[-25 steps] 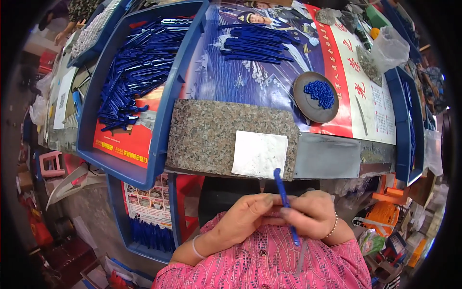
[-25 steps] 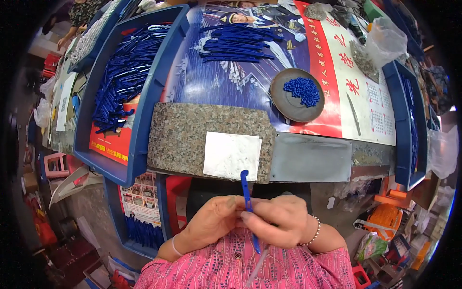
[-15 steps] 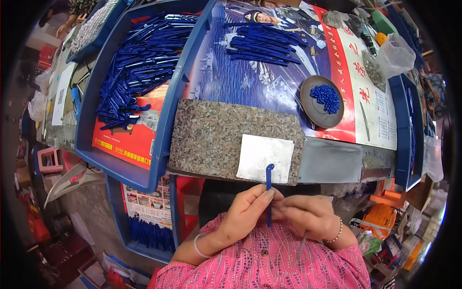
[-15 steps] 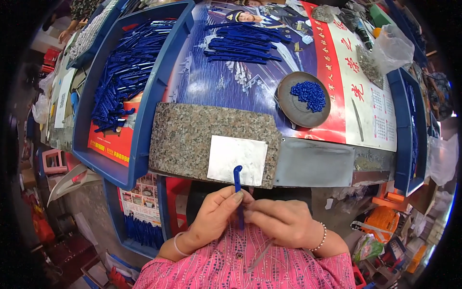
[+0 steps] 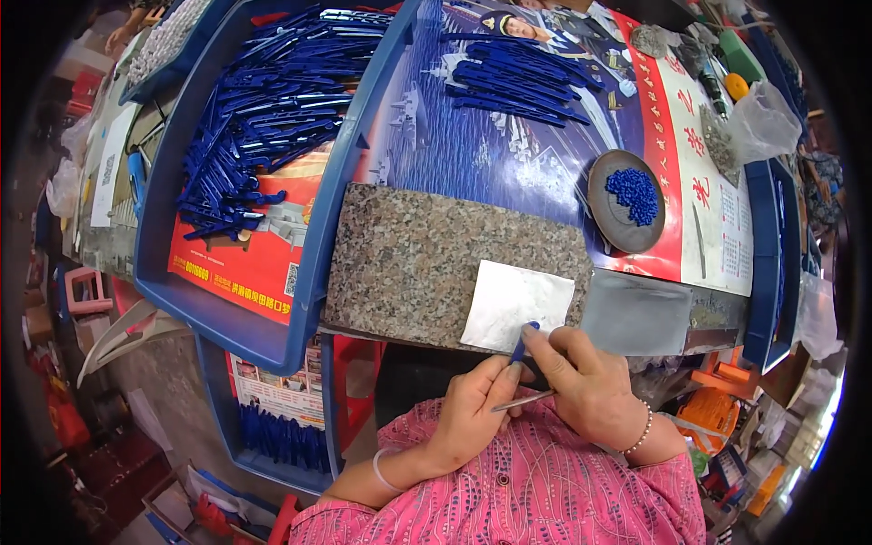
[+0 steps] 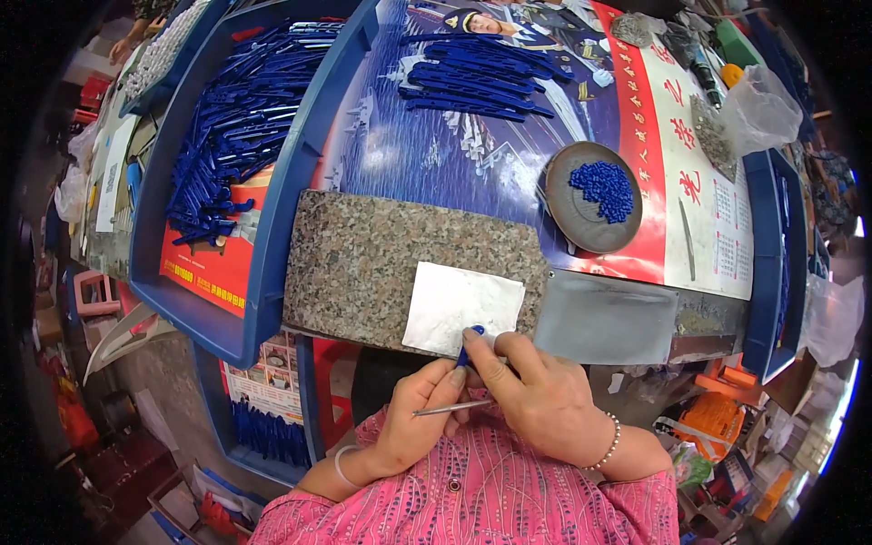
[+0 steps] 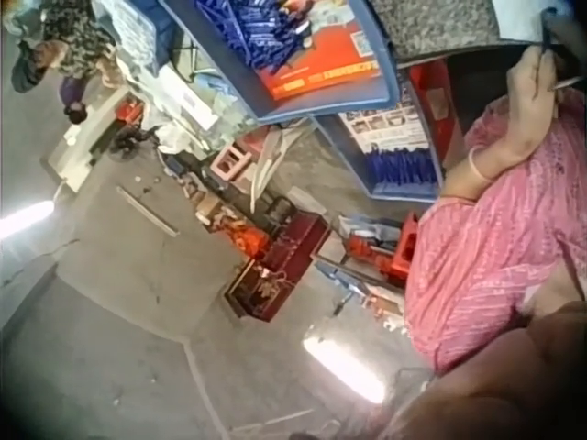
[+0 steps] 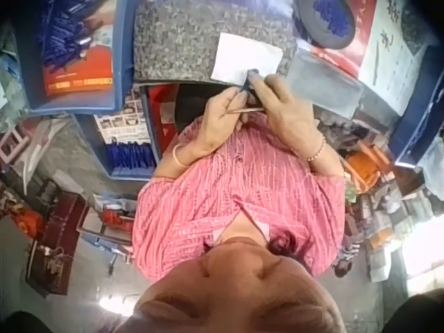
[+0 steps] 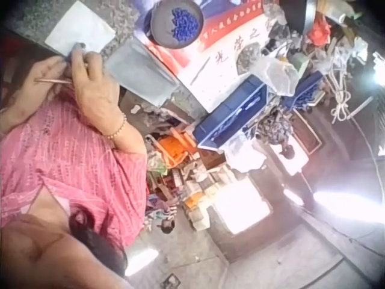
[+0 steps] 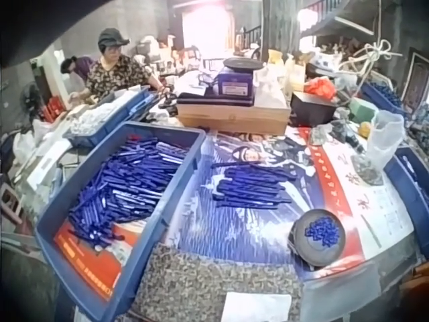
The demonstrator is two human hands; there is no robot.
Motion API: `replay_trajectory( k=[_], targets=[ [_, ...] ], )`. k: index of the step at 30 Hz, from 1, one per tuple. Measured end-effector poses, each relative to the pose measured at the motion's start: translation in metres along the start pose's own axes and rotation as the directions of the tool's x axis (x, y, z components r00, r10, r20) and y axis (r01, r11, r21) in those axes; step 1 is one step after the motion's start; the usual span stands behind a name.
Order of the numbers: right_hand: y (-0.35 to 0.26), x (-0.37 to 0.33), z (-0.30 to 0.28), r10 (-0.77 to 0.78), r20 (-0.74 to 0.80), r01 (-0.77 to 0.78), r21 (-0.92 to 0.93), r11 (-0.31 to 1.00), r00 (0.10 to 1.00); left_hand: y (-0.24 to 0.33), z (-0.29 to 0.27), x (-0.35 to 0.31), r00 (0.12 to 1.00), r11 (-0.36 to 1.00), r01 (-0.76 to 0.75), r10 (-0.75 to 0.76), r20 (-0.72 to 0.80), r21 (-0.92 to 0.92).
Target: The worker is assembling small blue plastic pen components on a white square card at a manual workstation.
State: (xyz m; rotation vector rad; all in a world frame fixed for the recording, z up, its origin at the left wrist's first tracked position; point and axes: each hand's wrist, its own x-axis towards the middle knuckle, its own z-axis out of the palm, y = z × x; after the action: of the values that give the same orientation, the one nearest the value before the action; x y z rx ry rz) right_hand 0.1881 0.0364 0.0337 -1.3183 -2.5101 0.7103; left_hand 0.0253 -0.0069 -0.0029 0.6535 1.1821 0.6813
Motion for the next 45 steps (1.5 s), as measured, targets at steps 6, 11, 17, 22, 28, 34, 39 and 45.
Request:
replay_trajectory(
  k=[6,11,17,22,28,34,39,45],
  targets=[
    [0.006,0.006,0.001,-0.144,0.110,0.164,-0.199,0.966,0.984,-0.011,0.001,0.005,0.985,0.984,-0.152,0.159,-0.066,0.091],
    [0.005,0.010,-0.001,-0.178,0.150,0.202,-0.162,0.966,0.973,-0.010,0.000,0.004,0.997,0.996,-0.070,0.069,-0.015,-0.048],
    [0.005,0.008,-0.002,-0.140,0.143,0.155,-0.098,0.983,0.980,-0.009,0.003,0.004,0.999,0.972,0.004,0.004,0.034,-0.236],
    [0.018,0.004,-0.004,-0.004,0.068,-0.013,0.240,0.971,0.998,-0.013,-0.002,0.004,0.996,0.951,0.008,0.022,0.092,-0.309],
    [0.003,-0.020,0.005,0.420,0.101,-0.280,0.878,0.389,0.902,-0.008,0.000,-0.014,0.971,0.971,-0.239,0.239,0.014,0.019],
    [-0.003,-0.026,0.009,0.404,0.263,-0.319,0.945,0.077,0.876,-0.009,0.002,-0.027,0.690,0.505,-0.625,0.714,0.119,0.595],
    [0.000,-0.036,0.019,0.346,0.201,-0.229,0.972,0.042,0.917,-0.009,0.002,-0.033,0.658,0.385,-0.624,0.727,0.193,0.680],
    [-0.003,-0.046,0.032,0.324,0.129,-0.157,0.986,0.063,0.937,-0.021,0.005,-0.033,0.553,0.356,-0.691,0.821,0.144,0.629]
  ],
)
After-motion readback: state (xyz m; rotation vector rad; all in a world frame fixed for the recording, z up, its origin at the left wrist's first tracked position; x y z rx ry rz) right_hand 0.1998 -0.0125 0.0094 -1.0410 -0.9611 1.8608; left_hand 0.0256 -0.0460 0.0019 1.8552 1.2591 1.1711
